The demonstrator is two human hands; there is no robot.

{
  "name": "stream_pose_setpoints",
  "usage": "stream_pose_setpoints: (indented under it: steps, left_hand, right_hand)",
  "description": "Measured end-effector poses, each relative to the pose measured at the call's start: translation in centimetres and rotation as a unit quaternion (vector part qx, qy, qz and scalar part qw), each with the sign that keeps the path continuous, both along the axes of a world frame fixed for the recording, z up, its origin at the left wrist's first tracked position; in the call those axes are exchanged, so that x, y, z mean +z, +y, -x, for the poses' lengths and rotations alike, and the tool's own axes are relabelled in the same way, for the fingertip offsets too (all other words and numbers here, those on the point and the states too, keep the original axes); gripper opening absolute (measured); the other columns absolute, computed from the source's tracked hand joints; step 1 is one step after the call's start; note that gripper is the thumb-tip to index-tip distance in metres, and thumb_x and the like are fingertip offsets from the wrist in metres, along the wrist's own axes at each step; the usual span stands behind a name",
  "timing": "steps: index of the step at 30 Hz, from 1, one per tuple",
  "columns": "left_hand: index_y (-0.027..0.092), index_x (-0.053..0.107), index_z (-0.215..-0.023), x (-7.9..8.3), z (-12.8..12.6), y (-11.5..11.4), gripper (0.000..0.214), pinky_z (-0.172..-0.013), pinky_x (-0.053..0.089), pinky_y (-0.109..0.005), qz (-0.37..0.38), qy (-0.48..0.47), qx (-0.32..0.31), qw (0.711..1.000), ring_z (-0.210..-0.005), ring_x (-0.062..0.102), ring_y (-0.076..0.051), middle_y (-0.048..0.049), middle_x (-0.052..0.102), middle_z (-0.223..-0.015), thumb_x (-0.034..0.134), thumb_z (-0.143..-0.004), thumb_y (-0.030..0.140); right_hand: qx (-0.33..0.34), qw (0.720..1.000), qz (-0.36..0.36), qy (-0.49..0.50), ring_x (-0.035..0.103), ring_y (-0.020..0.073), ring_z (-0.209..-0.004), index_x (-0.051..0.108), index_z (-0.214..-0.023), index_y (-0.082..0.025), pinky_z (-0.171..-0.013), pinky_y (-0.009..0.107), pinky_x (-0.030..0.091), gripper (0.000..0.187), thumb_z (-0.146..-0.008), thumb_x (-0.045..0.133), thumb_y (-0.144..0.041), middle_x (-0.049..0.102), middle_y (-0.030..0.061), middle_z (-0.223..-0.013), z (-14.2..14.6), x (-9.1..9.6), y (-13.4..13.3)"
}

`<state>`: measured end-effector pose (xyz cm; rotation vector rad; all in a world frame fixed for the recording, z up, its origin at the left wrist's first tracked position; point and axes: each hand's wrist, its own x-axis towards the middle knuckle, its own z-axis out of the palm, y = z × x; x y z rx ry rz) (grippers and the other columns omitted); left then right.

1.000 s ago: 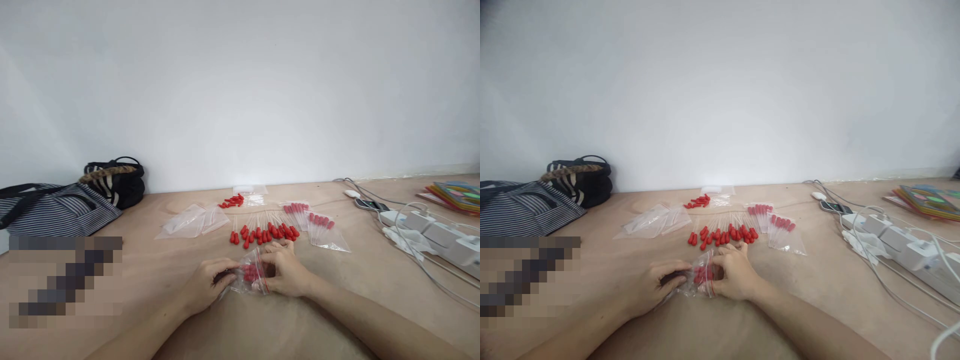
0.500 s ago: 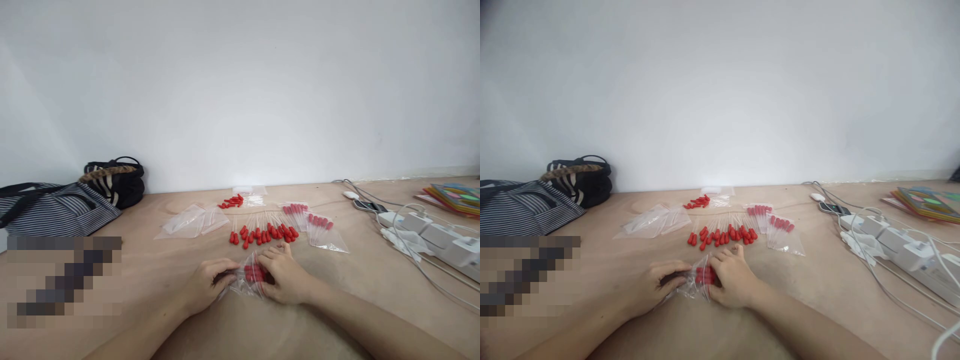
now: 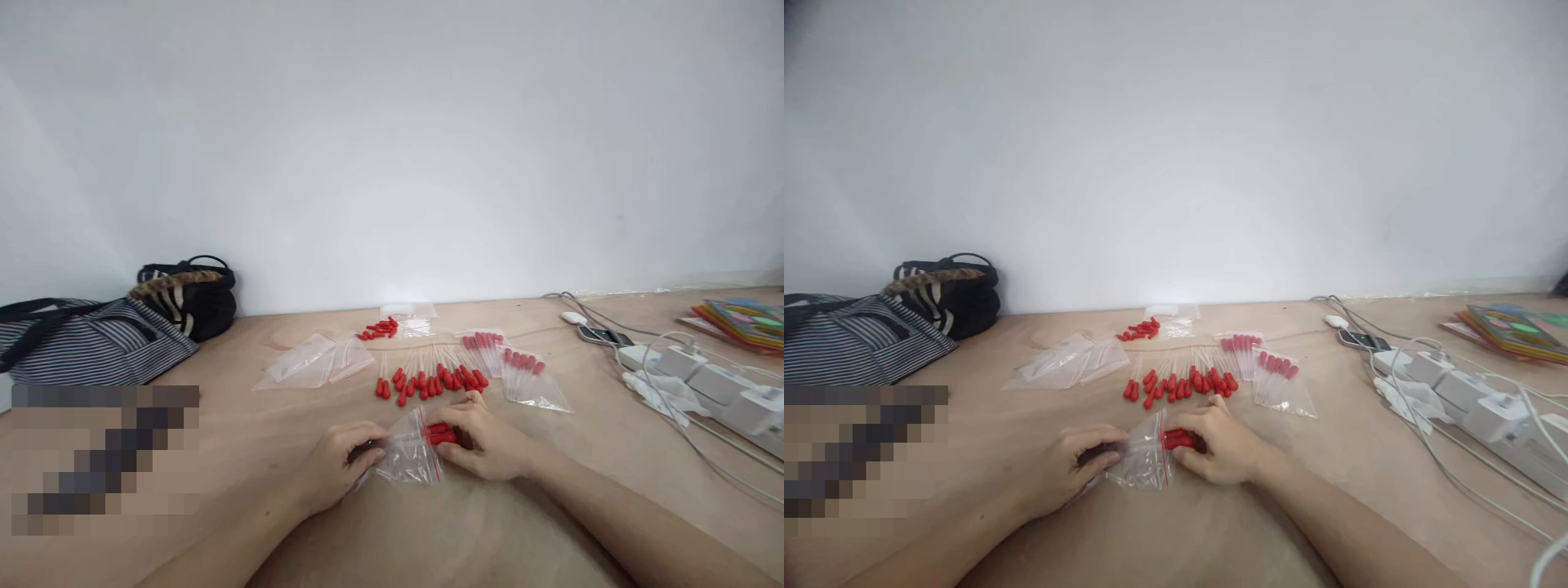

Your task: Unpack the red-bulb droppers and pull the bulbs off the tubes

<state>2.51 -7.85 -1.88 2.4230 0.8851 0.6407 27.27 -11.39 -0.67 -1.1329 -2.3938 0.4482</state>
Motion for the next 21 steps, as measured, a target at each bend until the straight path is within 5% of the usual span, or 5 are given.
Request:
stream_pose_setpoints:
  steps: [4,10,17,21]
  left_hand:
    - [0.022,0.063,-0.097,0.0,0.1,0.0,0.021,-0.076,0.047,-0.024,0.001,-0.003,0.005,1.000,-0.082,0.062,-0.015,-0.0010,0.068,-0.093,0.049,-0.081,0.023]
    - [0.021,0.063,-0.096,0.0,0.2,0.1,0.021,-0.076,0.048,-0.025,0.008,0.010,0.014,1.000,-0.083,0.062,-0.015,-0.0014,0.068,-0.094,0.049,-0.081,0.023]
    - [0.024,0.061,-0.104,0.5,1.2,-0.1,0.029,-0.086,0.045,-0.032,0.017,0.048,0.049,0.998,-0.097,0.059,-0.020,-0.0023,0.064,-0.108,0.053,-0.077,0.028]
    - [0.024,0.059,-0.107,1.3,1.7,0.0,0.038,-0.090,0.042,-0.036,0.019,0.057,0.072,0.996,-0.103,0.055,-0.023,-0.0039,0.060,-0.113,0.060,-0.070,0.035]
  right_hand:
    - [0.054,0.996,-0.014,0.068,0.057,0.0167,-0.091,0.058,-0.104,-0.023,-0.082,0.032,0.040,0.027,-0.077,0.053,-0.021,0.062,0.0041,-0.101,-0.5,-0.7,0.5]
    - [0.043,0.989,-0.002,0.141,0.058,0.0165,-0.094,0.060,-0.106,-0.024,-0.082,0.030,0.045,0.028,-0.079,0.053,-0.022,0.063,0.0049,-0.102,-0.3,-1.7,0.9]
    - [-0.044,0.944,0.167,0.280,0.061,0.0155,-0.081,0.064,-0.094,-0.019,-0.074,0.030,0.048,0.027,-0.073,0.062,-0.034,0.066,0.0047,-0.092,-3.9,-1.5,2.8]
    - [-0.102,0.910,0.172,0.363,0.061,0.0140,-0.070,0.064,-0.089,-0.016,-0.069,0.030,0.049,0.029,-0.067,0.066,-0.035,0.067,0.0036,-0.079,-6.1,-1.3,3.9]
